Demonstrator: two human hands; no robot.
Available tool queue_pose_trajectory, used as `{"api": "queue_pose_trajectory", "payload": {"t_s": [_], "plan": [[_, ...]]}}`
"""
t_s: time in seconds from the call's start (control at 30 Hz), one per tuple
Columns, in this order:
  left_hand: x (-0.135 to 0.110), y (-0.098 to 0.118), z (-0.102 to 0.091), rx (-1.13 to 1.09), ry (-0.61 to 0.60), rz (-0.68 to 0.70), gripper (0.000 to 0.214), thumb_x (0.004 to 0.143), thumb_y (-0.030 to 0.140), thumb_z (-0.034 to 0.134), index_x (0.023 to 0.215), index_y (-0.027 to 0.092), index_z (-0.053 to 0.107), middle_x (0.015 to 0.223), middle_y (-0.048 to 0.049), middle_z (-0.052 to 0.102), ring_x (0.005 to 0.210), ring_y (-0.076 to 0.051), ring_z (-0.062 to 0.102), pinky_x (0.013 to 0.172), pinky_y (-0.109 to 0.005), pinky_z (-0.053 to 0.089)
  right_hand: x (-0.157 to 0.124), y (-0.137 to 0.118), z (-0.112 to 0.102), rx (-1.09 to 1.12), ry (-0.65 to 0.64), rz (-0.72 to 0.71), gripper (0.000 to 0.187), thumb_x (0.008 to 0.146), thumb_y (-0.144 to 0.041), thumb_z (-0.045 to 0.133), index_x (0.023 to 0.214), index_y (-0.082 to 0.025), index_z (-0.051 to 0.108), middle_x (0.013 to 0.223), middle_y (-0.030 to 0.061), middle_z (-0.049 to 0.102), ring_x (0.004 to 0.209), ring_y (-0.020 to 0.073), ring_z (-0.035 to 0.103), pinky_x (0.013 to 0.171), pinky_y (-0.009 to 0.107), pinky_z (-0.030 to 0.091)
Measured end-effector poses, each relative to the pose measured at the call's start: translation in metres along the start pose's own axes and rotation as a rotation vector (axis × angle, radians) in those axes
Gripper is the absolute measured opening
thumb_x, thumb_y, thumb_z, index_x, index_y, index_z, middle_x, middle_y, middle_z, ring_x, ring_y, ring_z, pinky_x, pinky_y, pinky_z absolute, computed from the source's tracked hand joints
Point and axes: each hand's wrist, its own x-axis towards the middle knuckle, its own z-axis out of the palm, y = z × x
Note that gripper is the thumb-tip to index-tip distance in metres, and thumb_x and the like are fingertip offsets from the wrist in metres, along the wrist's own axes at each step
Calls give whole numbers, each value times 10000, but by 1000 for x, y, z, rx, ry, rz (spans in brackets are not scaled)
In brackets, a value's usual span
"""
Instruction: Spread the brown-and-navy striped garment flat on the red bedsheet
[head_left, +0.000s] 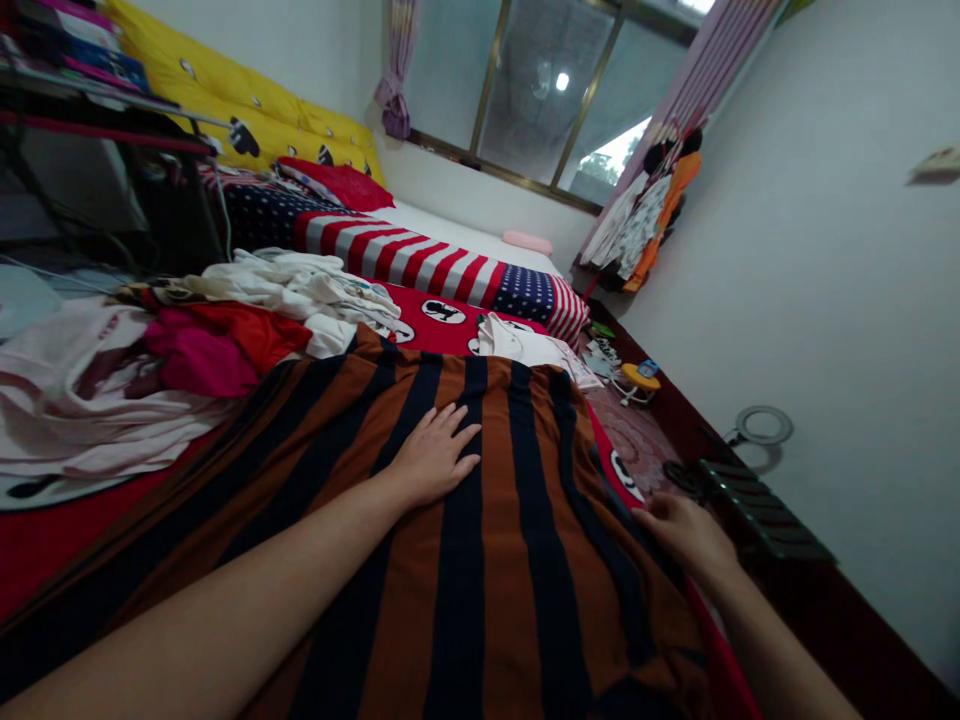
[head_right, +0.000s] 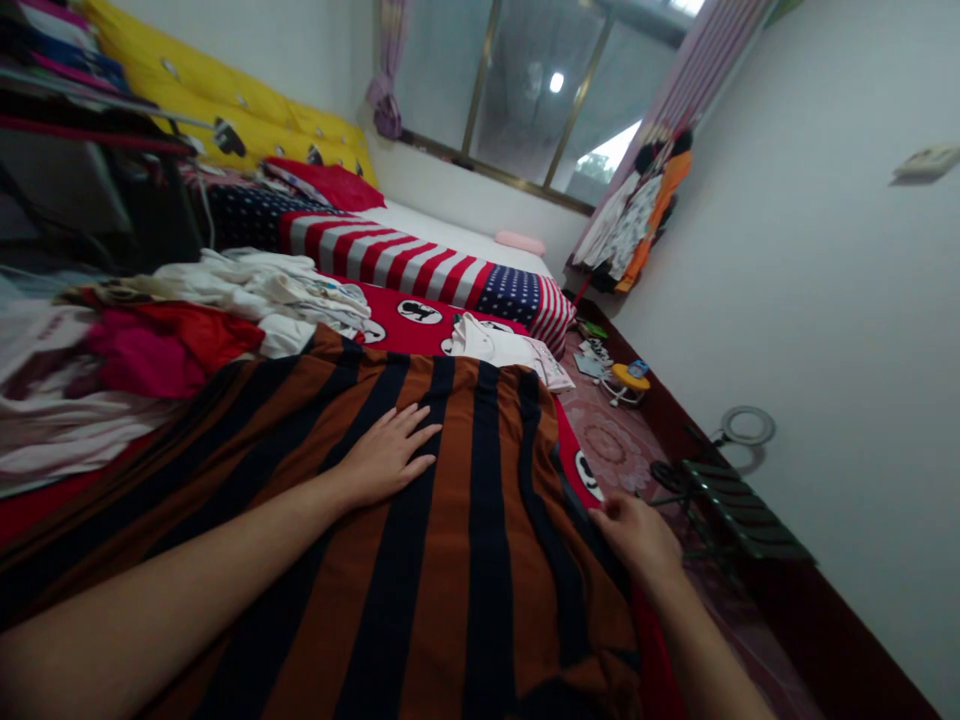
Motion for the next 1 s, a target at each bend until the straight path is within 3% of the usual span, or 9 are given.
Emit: {"api": "queue_pose_trajectory", "payload": {"t_s": [0.1,0.23,0.33,0.57,0.67,0.73,0.83,0.93,1.0], "plan": [[0,0,0,-1,3,0,502,929,460,452,1371,229,508,1511,-104,368,1420,-276,269,1165,-465,204,13,-15,-2,-169,70,-20,255,733,-445,559,728,-241,712,804,84,727,774,274,668,550,296,363],[1,0,0,-4,4,1,498,929,460,453,1371,236,506,1510,-99,370,1421,-273,267,1166,-461,201,39,-52,4,117,104,-151,431,796,-544,501,786,-179,730,814,105,733,808,267,673,624,294,423],[1,0,-1,-9,5,2,493,929,455,453,1369,239,507,1509,-99,372,1420,-272,270,1163,-461,206,64,-75,14,289,69,-158,440,813,-517,506,772,-144,736,780,112,730,786,261,678,650,295,445],[0,-2,2,-29,31,4,482,922,463,454,1355,260,513,1507,-79,380,1414,-266,284,1159,-463,213,102,-104,23,278,177,-70,154,686,-303,658,660,-160,707,652,106,696,692,244,651,621,304,451],[0,-2,2,-30,23,5,488,925,466,447,1361,256,507,1507,-79,380,1414,-265,283,1159,-458,209,99,-122,16,296,215,-182,147,689,-271,644,771,-187,732,851,95,730,867,237,644,747,308,465],[0,-1,0,-29,17,5,492,925,466,448,1362,249,508,1508,-84,378,1417,-268,276,1160,-458,206,96,-131,10,353,152,-354,190,700,-336,658,824,-218,739,961,52,727,947,209,630,809,280,458],[1,0,-2,-33,8,-1,494,923,463,455,1360,241,512,1507,-90,378,1419,-270,270,1162,-457,201,94,-130,0,569,111,-522,298,723,-445,633,838,-187,727,915,49,721,871,192,634,776,276,463],[1,2,-4,-39,-6,-10,495,922,456,458,1363,236,511,1506,-95,378,1420,-272,268,1162,-462,201,94,-112,-8,603,198,-382,359,721,-503,613,716,-151,683,670,51,667,659,175,590,638,276,437],[1,2,-4,-44,-7,-16,494,923,453,458,1363,236,512,1506,-94,378,1419,-273,270,1161,-466,203,90,-101,-9,458,144,-324,384,713,-536,614,620,-165,644,543,26,596,560,157,537,561,269,389]]}}
